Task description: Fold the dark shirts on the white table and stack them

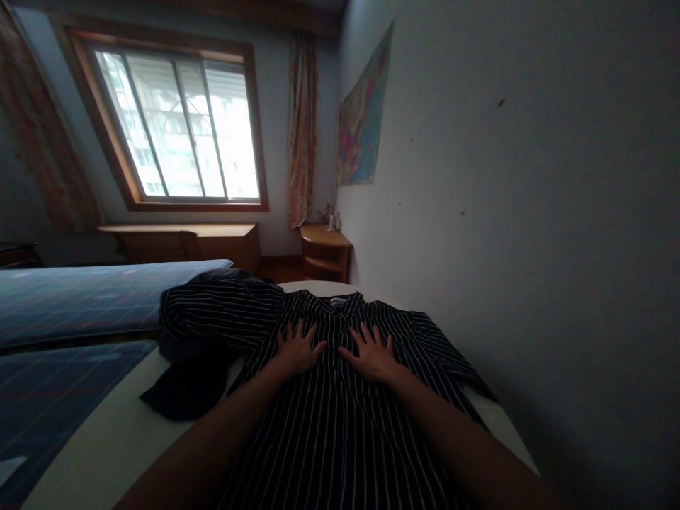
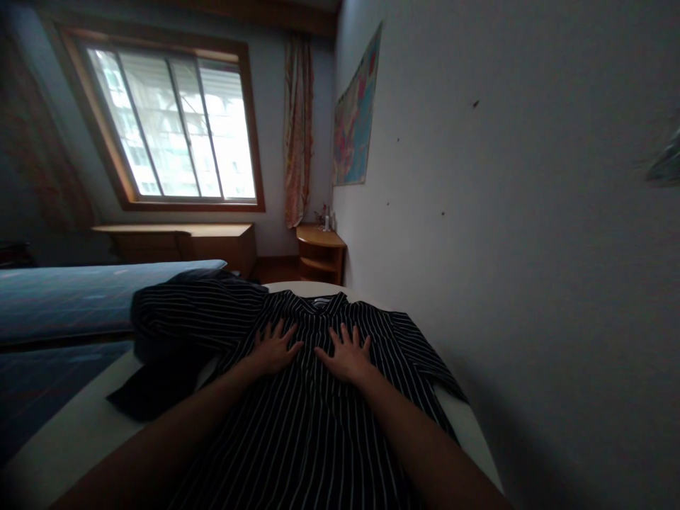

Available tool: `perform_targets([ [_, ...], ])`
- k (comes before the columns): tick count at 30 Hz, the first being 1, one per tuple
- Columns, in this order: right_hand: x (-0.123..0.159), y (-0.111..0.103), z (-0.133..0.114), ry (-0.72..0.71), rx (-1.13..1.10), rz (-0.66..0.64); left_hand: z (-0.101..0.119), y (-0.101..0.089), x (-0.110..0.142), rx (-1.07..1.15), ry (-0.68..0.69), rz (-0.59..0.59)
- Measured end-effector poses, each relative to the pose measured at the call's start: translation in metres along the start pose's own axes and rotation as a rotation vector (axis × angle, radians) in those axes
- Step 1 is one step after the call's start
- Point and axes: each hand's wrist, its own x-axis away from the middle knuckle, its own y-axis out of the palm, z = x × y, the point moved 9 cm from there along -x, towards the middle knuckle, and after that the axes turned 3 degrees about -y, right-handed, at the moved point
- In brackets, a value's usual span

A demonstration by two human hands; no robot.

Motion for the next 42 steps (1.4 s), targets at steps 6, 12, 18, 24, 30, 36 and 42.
perform_targets([
  [6,-0.028,-0.006,0.001,0.024,-0.014,0.012,-0.004,-0.004,-0.032,0.011,-0.019,-0.012],
  [12,-0.055,-0.008,0.005,-0.004,-0.008,0.034,-0.002,-0.005,-0.055,0.022,-0.034,0.008],
  [18,-0.058,-0.014,0.006,-0.013,0.015,0.091,0.004,-0.015,-0.046,0.035,-0.005,0.174],
  [24,-0.044,-0.014,0.001,-0.046,0.007,0.105,0.003,-0.023,-0.022,0.126,0.101,0.310],
  [30,-0.023,-0.012,-0.004,-0.105,0.010,0.131,-0.001,-0.012,0.011,0.109,0.089,0.220],
  [36,0.006,-0.010,-0.013,-0.141,0.014,0.114,0.001,-0.008,0.051,0.021,0.030,0.133],
  [42,0.032,-0.004,-0.019,-0.192,0.016,0.098,0.011,-0.006,0.095,-0.055,-0.028,0.104],
])
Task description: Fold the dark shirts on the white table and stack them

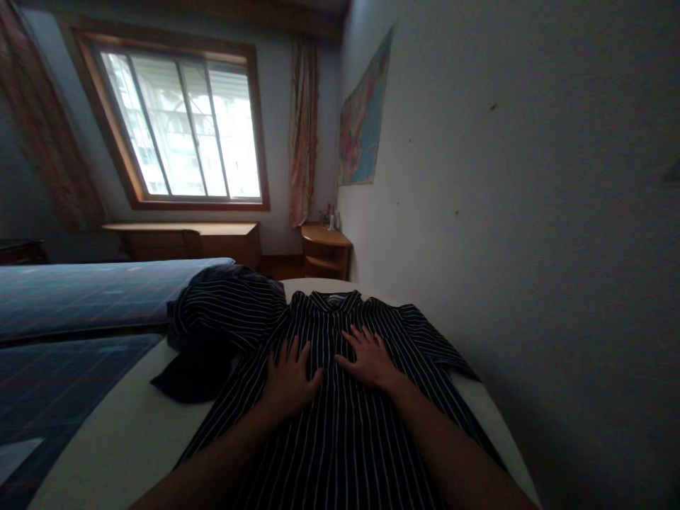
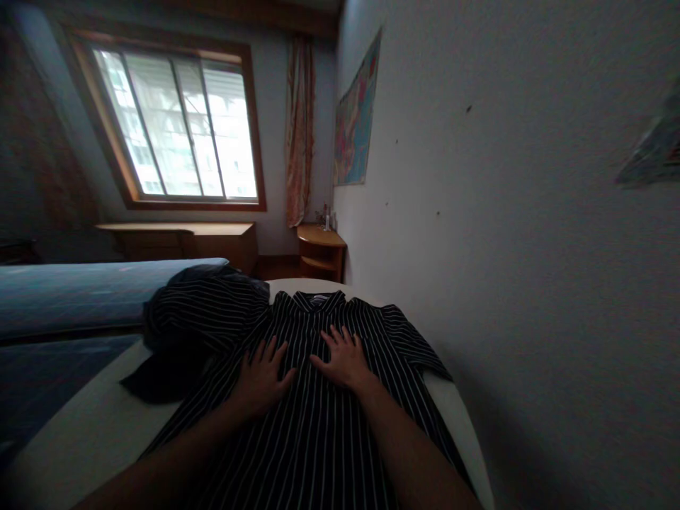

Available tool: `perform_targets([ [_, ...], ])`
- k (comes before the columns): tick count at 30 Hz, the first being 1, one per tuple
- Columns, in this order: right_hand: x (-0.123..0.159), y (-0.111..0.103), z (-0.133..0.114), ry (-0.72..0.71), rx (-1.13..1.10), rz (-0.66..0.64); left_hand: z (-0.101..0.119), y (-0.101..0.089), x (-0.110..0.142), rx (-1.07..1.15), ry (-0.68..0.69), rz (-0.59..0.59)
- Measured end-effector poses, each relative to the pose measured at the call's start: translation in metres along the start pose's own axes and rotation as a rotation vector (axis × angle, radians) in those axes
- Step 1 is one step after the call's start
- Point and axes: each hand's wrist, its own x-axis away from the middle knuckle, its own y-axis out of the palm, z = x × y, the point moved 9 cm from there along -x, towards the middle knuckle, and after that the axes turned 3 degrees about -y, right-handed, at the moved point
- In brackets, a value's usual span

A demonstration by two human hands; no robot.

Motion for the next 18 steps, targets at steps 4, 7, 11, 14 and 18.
perform_targets([
  [4,0.002,0.001,-0.001,0.005,-0.003,-0.009,0.003,0.002,0.008,-0.034,-0.032,-0.031],
  [7,-0.004,0.002,0.001,0.029,-0.006,-0.017,0.001,0.006,-0.010,-0.011,-0.043,-0.061],
  [11,-0.018,0.003,0.007,0.055,-0.004,-0.032,-0.001,0.006,-0.052,0.032,-0.057,-0.060],
  [14,-0.027,0.002,0.014,0.058,-0.006,-0.042,0.002,0.005,-0.079,0.054,-0.082,-0.065],
  [18,-0.037,-0.001,0.023,0.037,-0.028,-0.027,0.014,0.009,-0.096,0.063,-0.099,-0.051],
])
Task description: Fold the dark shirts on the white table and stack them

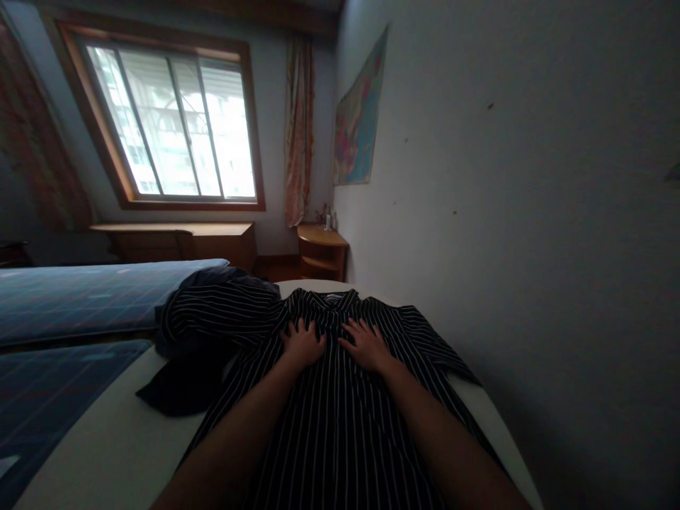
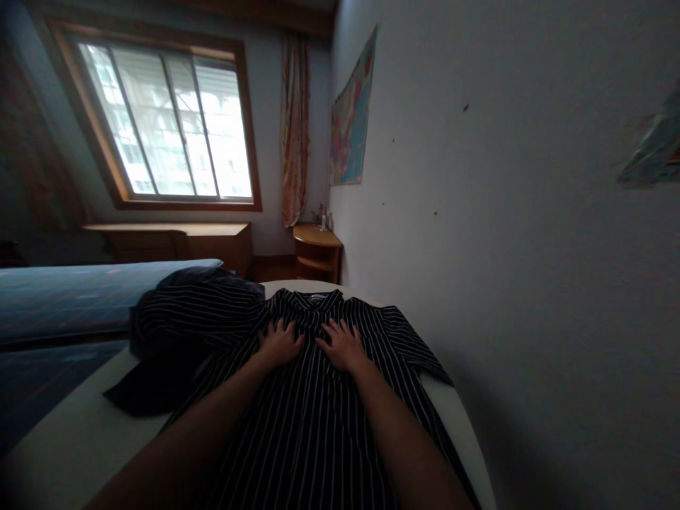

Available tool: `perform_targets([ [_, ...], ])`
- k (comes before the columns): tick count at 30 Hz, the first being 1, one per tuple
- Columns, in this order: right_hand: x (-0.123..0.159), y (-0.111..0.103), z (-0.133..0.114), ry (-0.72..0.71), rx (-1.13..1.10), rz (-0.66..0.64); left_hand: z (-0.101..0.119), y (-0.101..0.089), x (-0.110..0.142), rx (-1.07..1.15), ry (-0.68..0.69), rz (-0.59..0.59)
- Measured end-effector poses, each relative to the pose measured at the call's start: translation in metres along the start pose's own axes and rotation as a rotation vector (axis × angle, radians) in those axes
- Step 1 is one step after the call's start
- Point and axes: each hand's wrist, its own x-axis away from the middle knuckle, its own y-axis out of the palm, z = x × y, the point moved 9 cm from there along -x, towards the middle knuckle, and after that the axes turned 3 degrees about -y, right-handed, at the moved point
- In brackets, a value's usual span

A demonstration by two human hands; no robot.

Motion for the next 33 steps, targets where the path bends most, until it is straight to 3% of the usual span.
perform_targets([
  [5,-0.007,-0.001,0.012,-0.027,-0.013,0.012,0.006,0.003,0.000,0.031,-0.008,0.091],
  [10,-0.005,-0.003,0.014,-0.023,-0.001,0.062,-0.001,-0.001,0.008,0.067,0.076,0.152],
  [23,0.030,0.002,-0.017,-0.051,0.033,0.026,-0.013,0.001,0.063,-0.032,0.033,0.080],
  [27,0.029,0.001,-0.019,-0.027,0.022,0.011,-0.014,-0.004,0.055,-0.039,0.017,0.049],
  [33,0.020,0.004,-0.016,0.034,0.034,-0.004,-0.016,-0.011,0.037,-0.002,0.126,0.109],
])
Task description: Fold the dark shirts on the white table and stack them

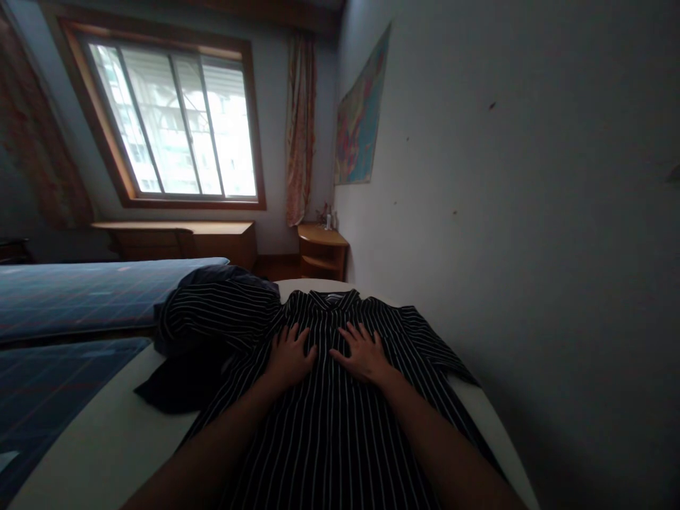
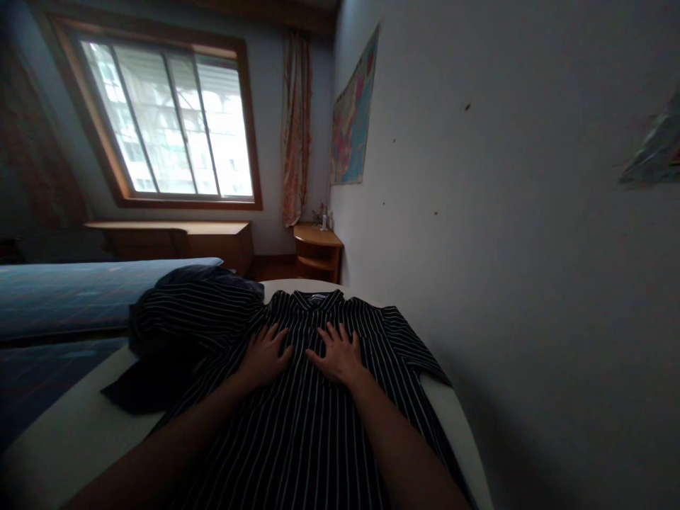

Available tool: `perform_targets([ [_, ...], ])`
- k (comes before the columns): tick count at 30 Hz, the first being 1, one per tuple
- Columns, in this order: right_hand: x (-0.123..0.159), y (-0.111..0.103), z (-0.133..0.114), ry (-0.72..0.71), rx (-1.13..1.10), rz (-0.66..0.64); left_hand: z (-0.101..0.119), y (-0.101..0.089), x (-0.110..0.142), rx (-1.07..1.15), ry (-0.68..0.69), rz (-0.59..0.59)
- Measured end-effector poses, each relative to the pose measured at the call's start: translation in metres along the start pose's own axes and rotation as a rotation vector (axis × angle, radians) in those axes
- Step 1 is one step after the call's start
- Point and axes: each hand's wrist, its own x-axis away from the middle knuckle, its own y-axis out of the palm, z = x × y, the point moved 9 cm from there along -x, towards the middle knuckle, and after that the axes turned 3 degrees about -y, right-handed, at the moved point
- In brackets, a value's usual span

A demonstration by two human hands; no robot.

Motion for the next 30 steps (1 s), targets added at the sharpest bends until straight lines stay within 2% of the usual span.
perform_targets([
  [4,-0.001,0.002,-0.001,0.005,0.009,-0.004,-0.007,0.006,0.004,-0.012,-0.015,-0.032],
  [14,0.006,0.006,-0.020,-0.019,-0.017,0.018,-0.019,0.007,0.023,-0.064,-0.040,-0.031],
  [19,0.007,0.006,-0.023,-0.019,-0.014,0.013,-0.013,0.001,0.011,-0.083,-0.048,-0.008],
  [23,0.006,0.007,-0.027,-0.036,-0.015,0.019,0.011,-0.009,-0.007,-0.034,0.102,0.064],
  [26,0.006,0.009,-0.030,-0.048,-0.024,0.020,0.017,0.003,-0.015,0.032,0.156,-0.005],
  [30,0.005,0.007,-0.032,-0.074,-0.067,0.016,0.002,0.014,-0.015,0.010,0.074,-0.018],
])
